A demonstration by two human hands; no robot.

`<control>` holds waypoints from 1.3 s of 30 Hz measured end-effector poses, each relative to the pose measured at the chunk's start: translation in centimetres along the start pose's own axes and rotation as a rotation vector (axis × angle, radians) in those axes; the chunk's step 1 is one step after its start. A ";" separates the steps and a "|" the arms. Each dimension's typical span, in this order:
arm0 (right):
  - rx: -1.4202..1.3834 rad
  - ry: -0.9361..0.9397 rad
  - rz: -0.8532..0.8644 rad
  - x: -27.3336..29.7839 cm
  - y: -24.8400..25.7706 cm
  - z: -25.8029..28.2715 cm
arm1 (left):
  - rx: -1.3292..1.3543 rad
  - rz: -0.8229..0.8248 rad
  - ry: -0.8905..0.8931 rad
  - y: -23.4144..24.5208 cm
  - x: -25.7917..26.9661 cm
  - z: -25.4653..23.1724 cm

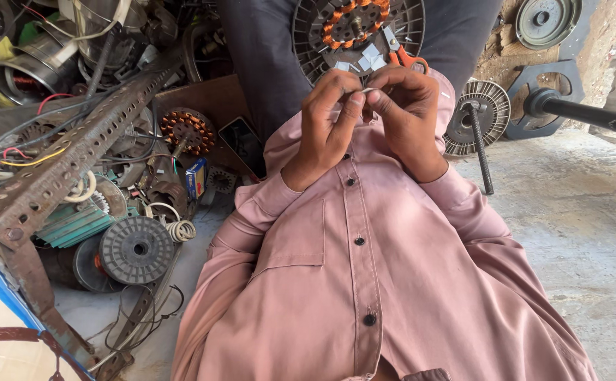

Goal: The person is repairing an electric motor rotor by hand. They insert small white insulating paper pieces between the copper windings and use a screwdriver to press them into place. The person also uses scissors to trim excess paper and a pen to mark the component.

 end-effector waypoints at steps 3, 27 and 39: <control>0.094 -0.092 -0.002 -0.1 0.1 1.1 | -0.093 0.021 -0.076 0.7 -0.2 -0.1; -0.049 -0.161 0.129 0.3 2.1 1.9 | -0.178 0.131 -0.106 0.0 0.2 -1.1; 0.044 -0.101 0.035 1.8 0.5 2.5 | -0.183 0.150 -0.127 0.3 0.4 -1.7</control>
Point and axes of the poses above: each hand's wrist, its own x-axis away from the middle knuckle, its own y-axis out of the back of the hand, z = x × y, the point moved 1 cm from there along -x, towards the middle knuckle, and after that the axes turned 3 degrees about -x, right-handed, at the moved point
